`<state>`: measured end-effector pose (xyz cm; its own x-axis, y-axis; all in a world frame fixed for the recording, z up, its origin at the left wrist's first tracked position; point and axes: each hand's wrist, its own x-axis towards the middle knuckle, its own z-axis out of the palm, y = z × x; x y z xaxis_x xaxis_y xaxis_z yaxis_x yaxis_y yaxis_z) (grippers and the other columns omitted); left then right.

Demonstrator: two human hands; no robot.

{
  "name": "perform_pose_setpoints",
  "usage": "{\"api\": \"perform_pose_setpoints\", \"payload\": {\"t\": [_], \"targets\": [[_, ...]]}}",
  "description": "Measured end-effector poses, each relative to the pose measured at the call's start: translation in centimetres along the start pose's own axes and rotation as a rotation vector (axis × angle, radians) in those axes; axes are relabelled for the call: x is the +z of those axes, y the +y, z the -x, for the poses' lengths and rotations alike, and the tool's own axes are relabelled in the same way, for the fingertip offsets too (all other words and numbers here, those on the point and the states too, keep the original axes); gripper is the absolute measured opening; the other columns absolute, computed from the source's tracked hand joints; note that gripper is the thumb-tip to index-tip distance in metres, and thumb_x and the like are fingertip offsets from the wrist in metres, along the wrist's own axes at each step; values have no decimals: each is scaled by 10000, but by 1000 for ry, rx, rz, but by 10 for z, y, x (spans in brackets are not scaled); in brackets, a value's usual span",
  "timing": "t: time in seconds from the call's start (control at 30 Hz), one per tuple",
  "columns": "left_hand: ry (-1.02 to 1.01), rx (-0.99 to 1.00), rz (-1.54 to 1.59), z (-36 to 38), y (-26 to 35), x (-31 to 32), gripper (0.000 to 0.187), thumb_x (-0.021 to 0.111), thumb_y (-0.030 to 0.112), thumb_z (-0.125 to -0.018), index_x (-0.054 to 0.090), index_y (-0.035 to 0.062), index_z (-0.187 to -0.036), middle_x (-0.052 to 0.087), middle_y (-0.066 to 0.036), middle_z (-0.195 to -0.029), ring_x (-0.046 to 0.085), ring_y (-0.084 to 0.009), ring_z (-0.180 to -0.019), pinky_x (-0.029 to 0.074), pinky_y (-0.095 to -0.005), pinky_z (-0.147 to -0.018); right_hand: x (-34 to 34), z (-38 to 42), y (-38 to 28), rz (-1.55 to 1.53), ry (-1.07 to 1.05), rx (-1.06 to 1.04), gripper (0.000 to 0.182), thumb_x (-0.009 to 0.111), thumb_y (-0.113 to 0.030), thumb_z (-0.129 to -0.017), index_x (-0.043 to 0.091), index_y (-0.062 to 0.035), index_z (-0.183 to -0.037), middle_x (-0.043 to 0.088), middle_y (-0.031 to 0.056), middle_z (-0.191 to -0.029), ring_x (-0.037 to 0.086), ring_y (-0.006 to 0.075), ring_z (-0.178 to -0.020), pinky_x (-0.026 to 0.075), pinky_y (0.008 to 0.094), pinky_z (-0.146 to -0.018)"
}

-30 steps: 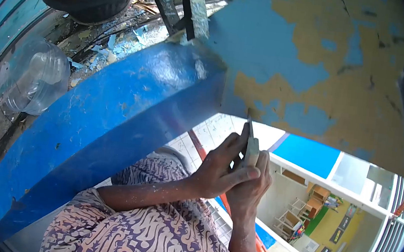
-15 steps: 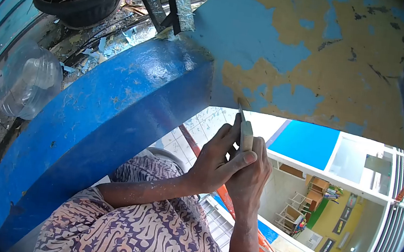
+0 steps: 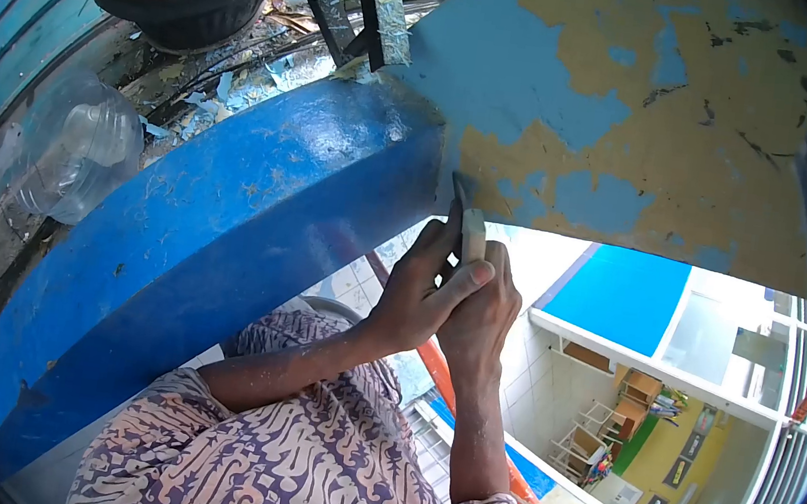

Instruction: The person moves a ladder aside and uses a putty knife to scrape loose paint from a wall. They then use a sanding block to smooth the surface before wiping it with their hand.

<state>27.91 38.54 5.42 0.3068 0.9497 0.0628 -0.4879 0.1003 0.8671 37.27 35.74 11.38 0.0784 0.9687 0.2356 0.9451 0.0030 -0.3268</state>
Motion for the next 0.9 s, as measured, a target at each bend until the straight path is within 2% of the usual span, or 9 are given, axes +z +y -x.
{"api": "perform_pose_setpoints", "payload": {"t": [0.07, 0.13, 0.33, 0.4, 0.47, 0.53, 0.6, 0.77, 0.9], "targets": [[12, 9, -83, 3, 1, 0, 655, 657, 463, -998, 485, -24, -1401, 558, -183, -1050, 668, -306, -862, 550, -386, -714, -3, -4, -9, 76, -56, 14, 129, 680, -93, -882, 598, -14, -942, 560, 142, -839, 612, 361, -691, 485, 453, -585], [-34, -31, -6, 11, 11, 8, 620, 643, 453, -1015, 517, -71, -1322, 521, -129, -1016, 566, -202, -909, 502, -352, -718, -13, -4, -26, 88, -45, 26, 126, 677, -92, -885, 593, -14, -937, 559, 140, -838, 616, 355, -694, 485, 455, -588], [61, 8, -121, -4, -10, -9, 611, 668, 384, -1001, 501, -44, -1405, 559, -151, -1040, 598, -233, -864, 517, -345, -705, 21, -8, -1, -34, -21, 36, 122, 675, -85, -888, 585, -10, -921, 552, 126, -829, 624, 319, -689, 478, 433, -582], [66, 8, -137, 5, -6, -1, 629, 667, 403, -1000, 500, -41, -1413, 556, -155, -1036, 604, -246, -863, 511, -354, -701, 8, 0, -5, 27, -51, 20, 123, 667, -83, -899, 632, -9, -990, 573, 121, -843, 643, 308, -711, 503, 414, -599], [-34, 50, -154, 8, 10, 3, 785, 667, 433, -988, 373, -76, -1510, 543, -192, -1050, 612, -268, -866, 516, -355, -710, -8, -6, -25, 115, 13, 18, 286, 666, -86, -915, 675, -35, -1197, 636, 97, -915, 697, 267, -800, 551, 379, -657], [-28, 72, -213, 0, 15, 5, 831, 685, 415, -976, 328, -93, -1529, 538, -196, -1050, 607, -268, -864, 517, -367, -716, -7, -9, -19, -17, 78, 3, 262, 672, -81, -914, 672, -33, -1172, 648, 101, -937, 701, 263, -806, 548, 376, -656], [78, 195, -244, -8, -2, 2, 829, 694, 412, -970, 337, -88, -1527, 534, -191, -1051, 605, -269, -863, 518, -376, -729, 16, 1, 6, -298, 68, 214, 263, 674, -99, -914, 667, -24, -1166, 647, 114, -937, 699, 273, -796, 543, 369, -652], [-79, 95, -279, 1, 5, -2, 834, 678, 425, -976, 330, -99, -1523, 532, -201, -1085, 621, -284, -925, 532, -392, -775, -3, -2, -13, 69, 74, -64, 303, 701, -184, -910, 659, -9, -1154, 619, 116, -899, 675, 292, -758, 516, 382, -622], [-4, 123, -201, -7, -8, -5, 867, 678, 445, -975, 313, -114, -1529, 525, -224, -1094, 625, -309, -955, 533, -400, -798, 17, -4, 2, -128, 95, 14, 300, 701, -143, -894, 652, -6, -1156, 601, 113, -892, 660, 296, -709, 503, 399, -592]]}}
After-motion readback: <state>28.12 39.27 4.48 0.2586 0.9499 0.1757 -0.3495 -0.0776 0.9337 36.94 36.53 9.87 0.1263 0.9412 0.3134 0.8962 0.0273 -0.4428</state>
